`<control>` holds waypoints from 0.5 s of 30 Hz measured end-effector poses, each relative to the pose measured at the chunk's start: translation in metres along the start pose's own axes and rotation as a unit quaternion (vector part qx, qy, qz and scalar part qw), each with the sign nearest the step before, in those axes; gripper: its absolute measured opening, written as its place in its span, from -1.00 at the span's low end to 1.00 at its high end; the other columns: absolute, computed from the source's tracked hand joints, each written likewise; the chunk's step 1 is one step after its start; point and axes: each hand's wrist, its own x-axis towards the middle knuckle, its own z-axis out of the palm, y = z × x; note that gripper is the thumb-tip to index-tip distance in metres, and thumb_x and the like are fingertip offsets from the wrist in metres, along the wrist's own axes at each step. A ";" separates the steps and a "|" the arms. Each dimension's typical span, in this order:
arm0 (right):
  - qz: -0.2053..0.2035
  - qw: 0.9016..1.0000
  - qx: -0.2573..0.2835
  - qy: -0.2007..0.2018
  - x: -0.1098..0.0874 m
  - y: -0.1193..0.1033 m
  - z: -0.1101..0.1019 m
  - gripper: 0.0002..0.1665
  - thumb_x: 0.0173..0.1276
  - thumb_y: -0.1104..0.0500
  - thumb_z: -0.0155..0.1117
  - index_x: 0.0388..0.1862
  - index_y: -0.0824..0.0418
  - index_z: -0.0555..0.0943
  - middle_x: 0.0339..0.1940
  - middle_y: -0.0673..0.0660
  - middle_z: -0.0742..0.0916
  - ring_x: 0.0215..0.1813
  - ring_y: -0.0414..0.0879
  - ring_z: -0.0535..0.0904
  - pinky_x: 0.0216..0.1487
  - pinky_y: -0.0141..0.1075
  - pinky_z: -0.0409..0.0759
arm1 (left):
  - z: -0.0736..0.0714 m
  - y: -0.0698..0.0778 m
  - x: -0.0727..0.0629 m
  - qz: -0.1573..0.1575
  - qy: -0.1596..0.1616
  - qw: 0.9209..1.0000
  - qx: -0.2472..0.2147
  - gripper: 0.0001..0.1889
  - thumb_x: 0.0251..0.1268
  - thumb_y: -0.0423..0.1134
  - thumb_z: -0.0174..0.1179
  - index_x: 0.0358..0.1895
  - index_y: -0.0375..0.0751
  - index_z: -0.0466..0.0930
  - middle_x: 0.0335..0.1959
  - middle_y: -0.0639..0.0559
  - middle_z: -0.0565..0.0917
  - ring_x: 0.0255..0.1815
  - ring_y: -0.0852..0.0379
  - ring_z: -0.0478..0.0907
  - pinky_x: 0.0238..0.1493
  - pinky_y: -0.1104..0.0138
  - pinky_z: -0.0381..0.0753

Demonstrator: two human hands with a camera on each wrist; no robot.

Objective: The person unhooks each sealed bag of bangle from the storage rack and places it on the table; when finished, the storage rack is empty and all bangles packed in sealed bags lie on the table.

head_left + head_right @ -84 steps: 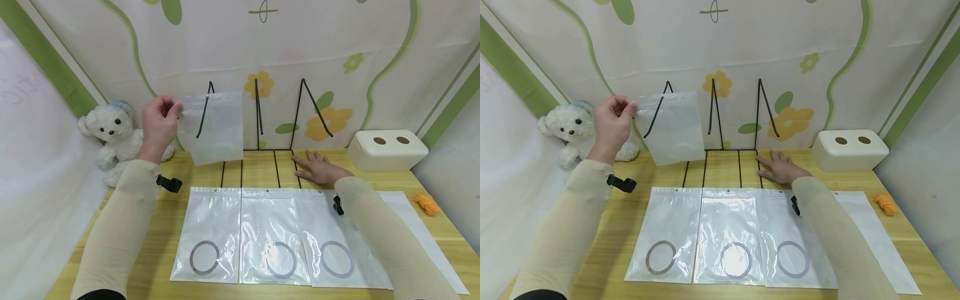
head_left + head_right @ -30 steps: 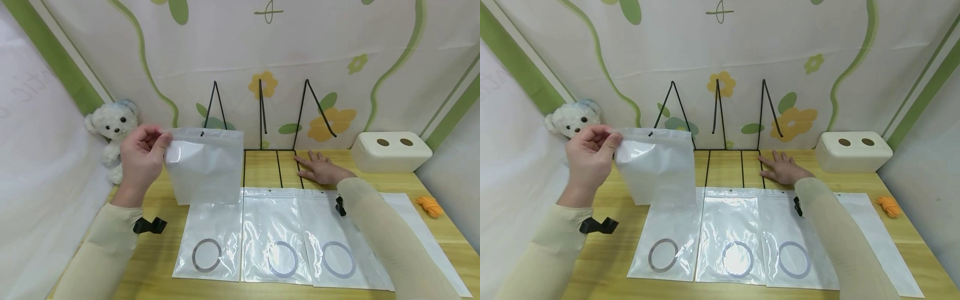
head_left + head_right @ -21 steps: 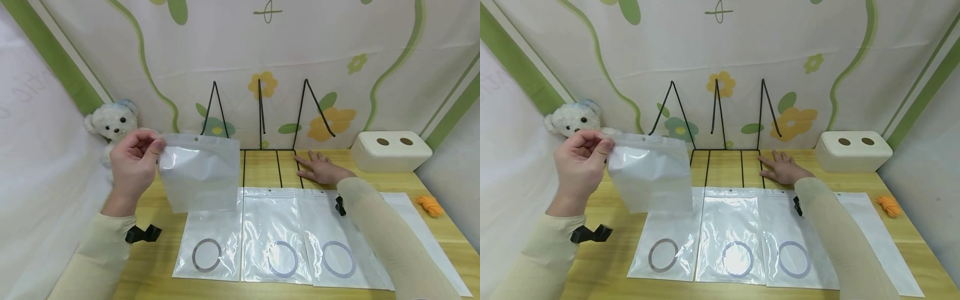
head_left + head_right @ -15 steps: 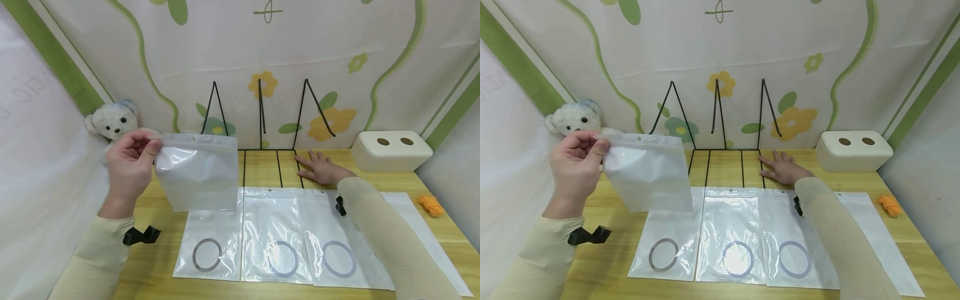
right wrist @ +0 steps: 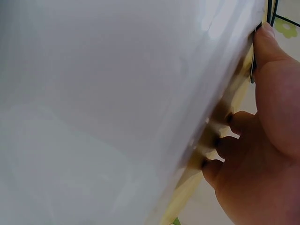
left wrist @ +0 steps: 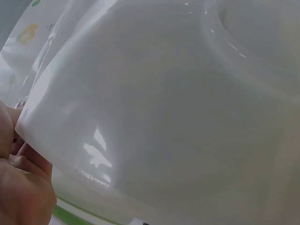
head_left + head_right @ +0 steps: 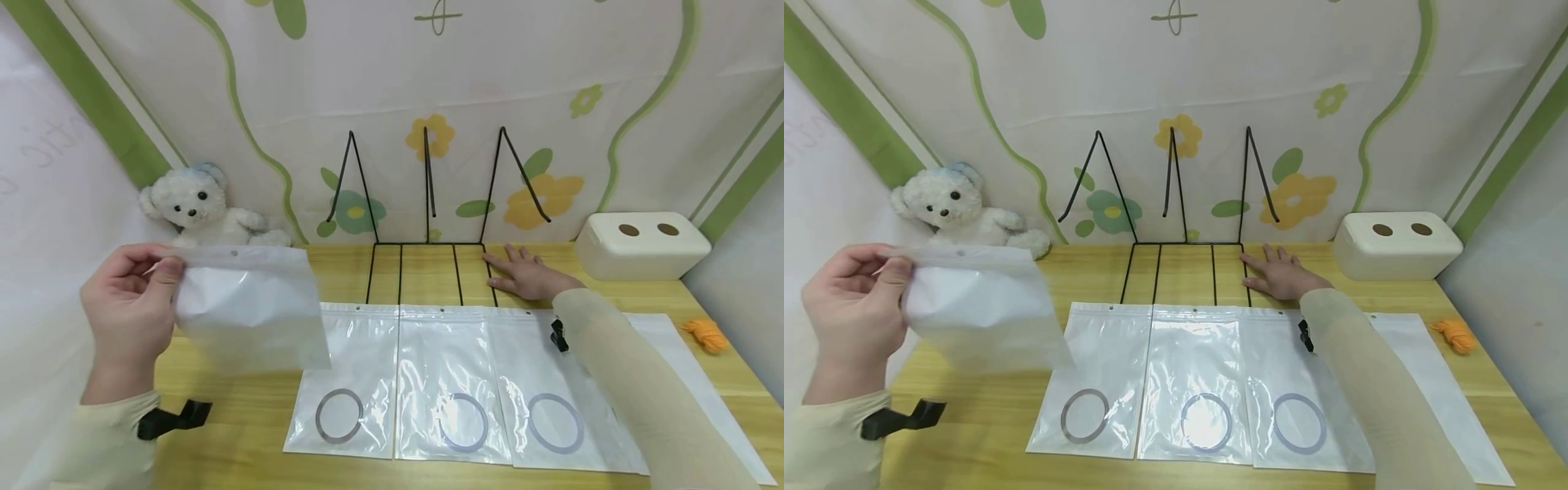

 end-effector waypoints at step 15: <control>0.001 1.000 -0.003 0.003 0.000 -0.001 0.000 -0.12 0.77 -0.29 -0.06 0.84 0.04 0.00 0.76 0.60 -0.17 0.70 0.72 -0.36 0.57 0.64 -0.28 | -0.071 0.012 -0.011 -0.111 0.042 0.984 0.133 -0.87 0.34 -0.63 0.35 -0.29 -0.35 0.74 -0.44 0.12 0.83 -0.57 0.33 0.68 -0.51 0.61 0.61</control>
